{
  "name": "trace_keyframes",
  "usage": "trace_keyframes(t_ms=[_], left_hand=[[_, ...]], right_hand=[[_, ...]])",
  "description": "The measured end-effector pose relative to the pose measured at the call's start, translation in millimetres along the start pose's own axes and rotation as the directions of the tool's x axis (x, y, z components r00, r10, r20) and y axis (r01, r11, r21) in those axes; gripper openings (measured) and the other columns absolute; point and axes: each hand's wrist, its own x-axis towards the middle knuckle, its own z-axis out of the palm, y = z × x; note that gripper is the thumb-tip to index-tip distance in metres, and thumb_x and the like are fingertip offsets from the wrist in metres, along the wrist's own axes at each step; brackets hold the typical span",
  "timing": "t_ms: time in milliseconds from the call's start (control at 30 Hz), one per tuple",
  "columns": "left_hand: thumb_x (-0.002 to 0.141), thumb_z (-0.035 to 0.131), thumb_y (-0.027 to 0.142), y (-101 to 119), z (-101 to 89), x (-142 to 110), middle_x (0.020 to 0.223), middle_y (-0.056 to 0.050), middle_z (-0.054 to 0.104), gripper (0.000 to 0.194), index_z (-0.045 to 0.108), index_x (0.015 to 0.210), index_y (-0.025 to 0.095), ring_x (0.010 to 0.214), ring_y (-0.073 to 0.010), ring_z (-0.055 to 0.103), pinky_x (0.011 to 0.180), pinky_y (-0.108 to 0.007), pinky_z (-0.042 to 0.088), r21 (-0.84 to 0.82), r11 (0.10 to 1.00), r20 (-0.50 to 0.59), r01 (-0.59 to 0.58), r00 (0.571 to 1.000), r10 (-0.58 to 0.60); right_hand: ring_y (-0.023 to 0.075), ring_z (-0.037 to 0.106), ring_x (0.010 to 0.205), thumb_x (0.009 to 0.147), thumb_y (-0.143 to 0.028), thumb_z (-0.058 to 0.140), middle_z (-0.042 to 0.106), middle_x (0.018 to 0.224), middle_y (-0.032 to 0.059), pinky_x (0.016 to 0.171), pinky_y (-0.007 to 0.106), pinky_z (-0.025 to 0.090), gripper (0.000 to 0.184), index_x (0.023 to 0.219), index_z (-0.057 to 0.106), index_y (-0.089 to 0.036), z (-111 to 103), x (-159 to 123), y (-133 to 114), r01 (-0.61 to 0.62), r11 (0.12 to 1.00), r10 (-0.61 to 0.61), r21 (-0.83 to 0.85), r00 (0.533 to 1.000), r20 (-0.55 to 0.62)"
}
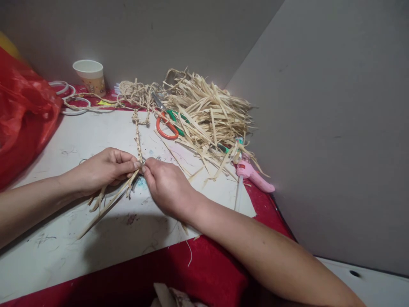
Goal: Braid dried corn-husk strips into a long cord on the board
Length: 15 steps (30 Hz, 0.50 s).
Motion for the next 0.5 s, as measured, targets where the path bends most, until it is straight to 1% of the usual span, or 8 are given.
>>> trace_keyframes(t_ms=[100, 200, 267, 333, 433, 500], left_hand=[[0.08, 0.053, 0.021, 1, 0.1, 0, 0.043, 0.008, 0.034, 0.023, 0.051, 0.058, 0.015, 0.039, -0.0029, 0.023, 0.039, -0.02, 0.016, 0.01, 1.0, 0.008, -0.001, 1.0, 0.0], [0.079, 0.053, 0.02, 2, -0.5, 0, 0.043, 0.007, 0.034, 0.024, 0.048, 0.056, 0.015, 0.039, -0.003, 0.022, 0.039, -0.021, 0.015, 0.017, 1.0, 0.01, 0.021, 1.0, -0.021], [0.079, 0.054, 0.021, 3, -1.1, 0, 0.043, 0.008, 0.033, 0.025, 0.047, 0.056, 0.016, 0.039, -0.0031, 0.021, 0.039, -0.021, 0.014, 0.0, 0.999, 0.028, 0.035, 0.999, -0.035], [0.08, 0.055, 0.023, 4, -1.8, 1, 0.043, 0.008, 0.033, 0.025, 0.047, 0.056, 0.016, 0.039, -0.0032, 0.021, 0.039, -0.021, 0.013, -0.023, 0.999, 0.051, 0.045, 0.998, -0.044], [0.081, 0.055, 0.027, 5, -3.1, 2, 0.044, 0.008, 0.033, 0.025, 0.049, 0.059, 0.016, 0.039, -0.0035, 0.021, 0.039, -0.022, 0.012, -0.045, 0.997, 0.068, 0.066, 0.996, -0.063], [0.081, 0.055, 0.029, 5, -4.5, 2, 0.044, 0.008, 0.031, 0.024, 0.05, 0.061, 0.016, 0.039, -0.0038, 0.019, 0.039, -0.022, 0.011, -0.053, 0.995, 0.079, 0.088, 0.993, -0.084]], right_hand=[[0.014, 0.044, 0.059, 0.094, -0.032, 0.033, 0.056, 0.067, 0.0041, 0.059, 0.028, 0.031, 0.028, 0.079, 0.052, -0.017, -2, 1, -1, 0.007, 0.988, 0.001, -0.154, 0.999, 0.05], [0.0138, 0.043, 0.056, 0.092, -0.029, 0.034, 0.054, 0.064, 0.0034, 0.059, 0.028, 0.03, 0.025, 0.077, 0.05, -0.018, -2, 4, -1, 0.015, 0.982, -0.001, -0.188, 0.998, 0.07], [0.0133, 0.042, 0.057, 0.092, -0.028, 0.033, 0.051, 0.062, 0.0021, 0.059, 0.027, 0.03, 0.025, 0.075, 0.048, -0.018, -3, 6, 2, 0.046, 0.99, -0.034, -0.136, 0.996, 0.087], [0.0124, 0.041, 0.058, 0.093, -0.028, 0.032, 0.048, 0.063, 0.0007, 0.06, 0.026, 0.031, 0.026, 0.073, 0.044, -0.018, -4, 8, 6, 0.096, 0.995, -0.092, -0.026, 0.988, 0.123], [0.0112, 0.04, 0.059, 0.095, -0.03, 0.031, 0.044, 0.064, -0.0006, 0.06, 0.025, 0.033, 0.027, 0.071, 0.039, -0.019, -7, 10, 13, 0.144, 0.98, -0.167, 0.14, 0.971, 0.171], [0.0108, 0.039, 0.059, 0.095, -0.032, 0.031, 0.044, 0.065, -0.0008, 0.06, 0.024, 0.033, 0.028, 0.072, 0.04, -0.018, -9, 12, 16, 0.157, 0.963, -0.201, 0.217, 0.959, 0.198]])
